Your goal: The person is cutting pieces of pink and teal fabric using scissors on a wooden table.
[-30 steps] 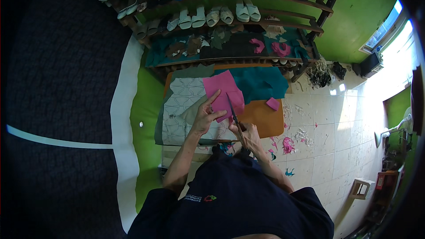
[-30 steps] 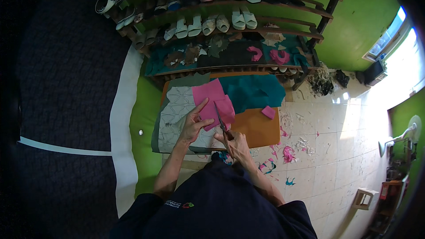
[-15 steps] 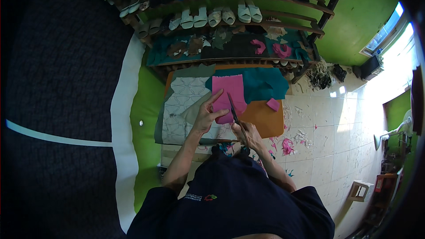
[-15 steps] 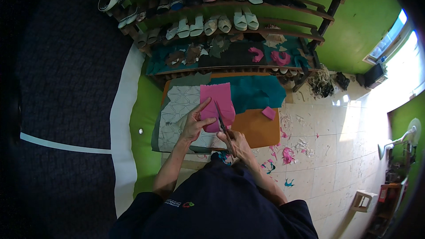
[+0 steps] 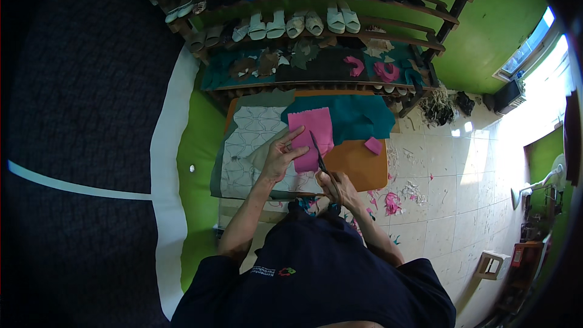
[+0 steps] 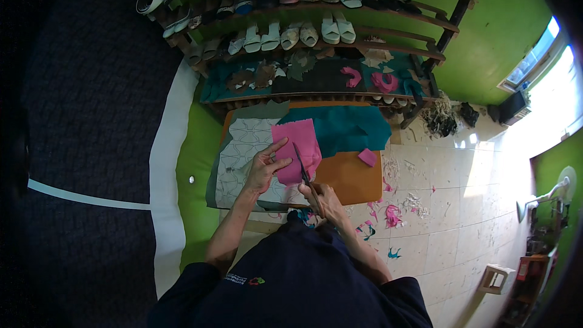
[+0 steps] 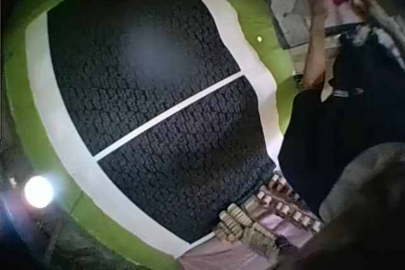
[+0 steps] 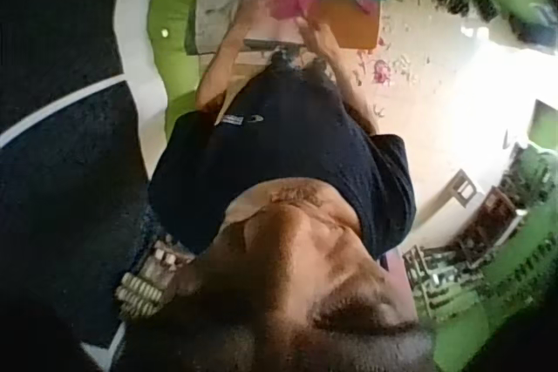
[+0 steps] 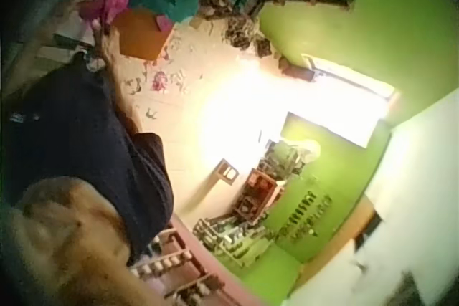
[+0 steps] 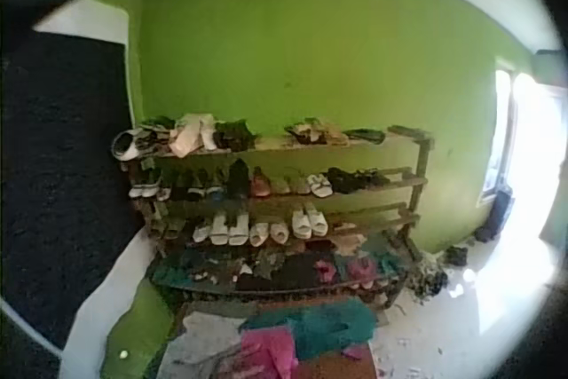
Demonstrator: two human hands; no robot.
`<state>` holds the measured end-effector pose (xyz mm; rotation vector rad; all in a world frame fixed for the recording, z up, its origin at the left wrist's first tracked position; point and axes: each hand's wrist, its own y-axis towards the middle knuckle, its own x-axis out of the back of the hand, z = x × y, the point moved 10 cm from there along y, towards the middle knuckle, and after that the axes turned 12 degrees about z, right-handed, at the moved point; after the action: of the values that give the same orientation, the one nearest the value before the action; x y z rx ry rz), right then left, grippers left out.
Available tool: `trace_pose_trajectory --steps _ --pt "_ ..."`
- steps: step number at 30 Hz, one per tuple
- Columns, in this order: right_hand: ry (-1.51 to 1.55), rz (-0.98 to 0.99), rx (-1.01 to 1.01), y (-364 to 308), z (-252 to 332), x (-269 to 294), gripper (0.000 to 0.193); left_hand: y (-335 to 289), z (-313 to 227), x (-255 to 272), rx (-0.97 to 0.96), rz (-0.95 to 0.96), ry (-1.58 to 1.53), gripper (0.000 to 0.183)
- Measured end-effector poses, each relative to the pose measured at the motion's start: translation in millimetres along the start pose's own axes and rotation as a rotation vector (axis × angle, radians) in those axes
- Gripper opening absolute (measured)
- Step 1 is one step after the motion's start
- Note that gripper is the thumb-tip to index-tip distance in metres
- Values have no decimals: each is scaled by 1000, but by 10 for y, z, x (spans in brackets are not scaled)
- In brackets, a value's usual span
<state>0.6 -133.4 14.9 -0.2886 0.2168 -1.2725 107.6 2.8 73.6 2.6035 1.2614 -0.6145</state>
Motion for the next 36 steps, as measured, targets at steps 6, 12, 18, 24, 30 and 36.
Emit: trace_pose_trajectory --steps 6,12,18,24,30,36 --pt "279 1 -69 5 33 -159 56 -58 27 47 -15 -42 -6 61" --pt "54 -120 -51 53 -85 -100 54 -61 7 81 -35 -81 -18 64" --pt "-73 -183 -8 29 31 -67 57 -39 3 67 -21 -108 -50 62" --pt "15 -189 -67 190 30 30 65 -7 147 -17 9 -59 5 64" --pt "-31 -239 -12 207 221 69 66 53 234 62 8 -58 6 66" --pt "-33 -235 -15 382 191 173 65 110 269 57 61 -22 46 66"
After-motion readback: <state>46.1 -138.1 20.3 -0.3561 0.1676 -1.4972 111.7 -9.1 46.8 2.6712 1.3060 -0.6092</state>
